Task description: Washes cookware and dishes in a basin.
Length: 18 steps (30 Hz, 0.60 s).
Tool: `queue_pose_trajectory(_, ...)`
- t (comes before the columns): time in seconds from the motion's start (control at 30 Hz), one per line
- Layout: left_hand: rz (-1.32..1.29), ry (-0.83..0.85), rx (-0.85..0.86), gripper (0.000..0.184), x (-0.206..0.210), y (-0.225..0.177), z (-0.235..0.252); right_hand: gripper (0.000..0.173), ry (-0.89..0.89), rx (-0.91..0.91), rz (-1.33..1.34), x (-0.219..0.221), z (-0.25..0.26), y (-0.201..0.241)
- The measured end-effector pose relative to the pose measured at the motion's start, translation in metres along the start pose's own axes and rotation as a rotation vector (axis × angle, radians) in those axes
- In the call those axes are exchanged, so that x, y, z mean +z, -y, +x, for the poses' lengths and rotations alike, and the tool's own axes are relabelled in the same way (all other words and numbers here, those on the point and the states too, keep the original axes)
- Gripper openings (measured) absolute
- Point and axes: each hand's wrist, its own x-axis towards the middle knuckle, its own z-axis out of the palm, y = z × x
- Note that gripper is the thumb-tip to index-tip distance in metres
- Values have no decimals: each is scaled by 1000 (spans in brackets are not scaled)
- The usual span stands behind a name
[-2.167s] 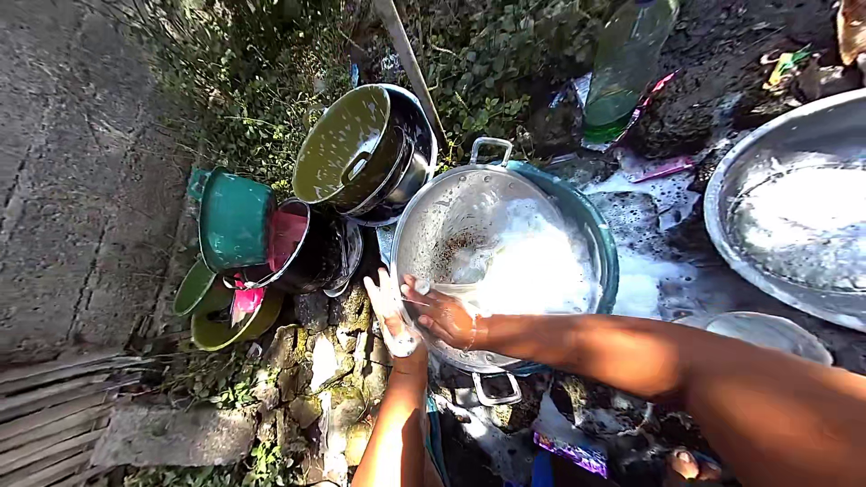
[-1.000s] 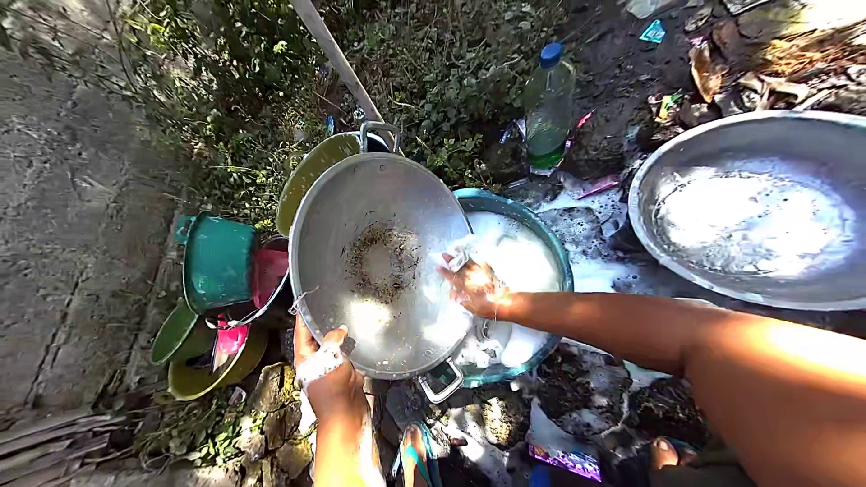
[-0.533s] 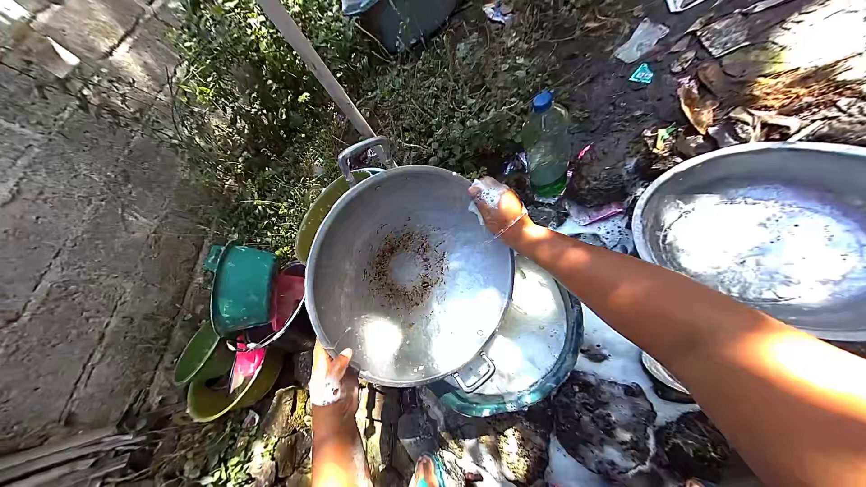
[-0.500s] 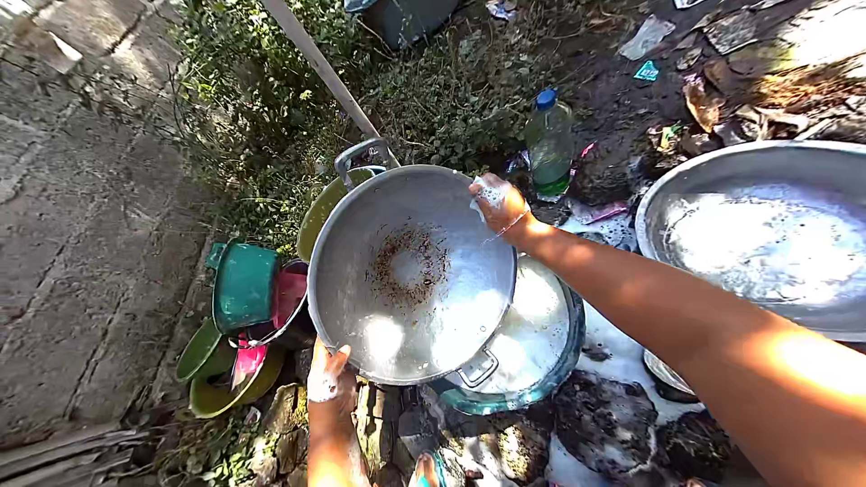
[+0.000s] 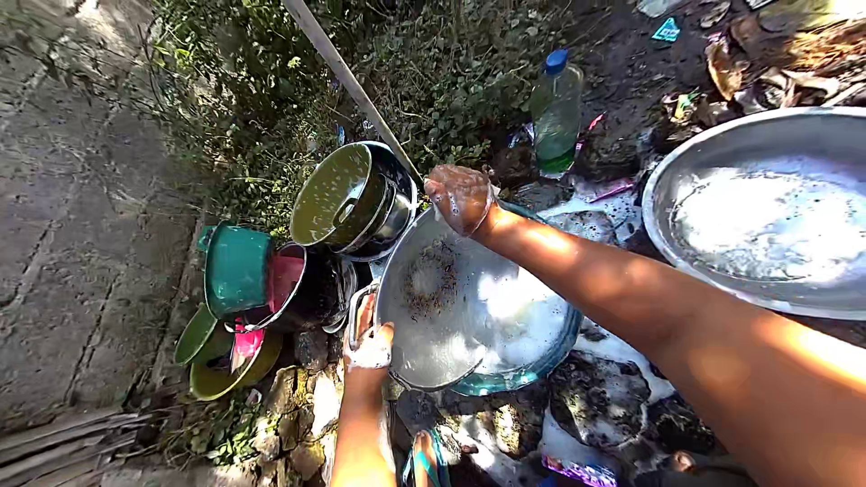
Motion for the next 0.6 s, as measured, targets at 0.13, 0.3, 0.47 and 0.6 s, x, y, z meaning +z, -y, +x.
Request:
queue_pose_trajectory(0.13, -72, 3, -18, 73, 26, -2, -9, 58, -130, -122, 178, 37, -26, 35)
queue_pose_trajectory(0.3, 17, -22, -45, 74, 40, 0, -9, 31, -39, -204, 341, 43, -47, 52)
queue_pose_trajectory(0.47, 43, -26, -102, 74, 43, -3, -5, 35, 254, 306, 180, 21, -20, -18)
queue_pose_trajectory(0.6, 23, -18, -85, 74, 43, -3, -1, 31, 184, 414, 160, 23, -20, -15)
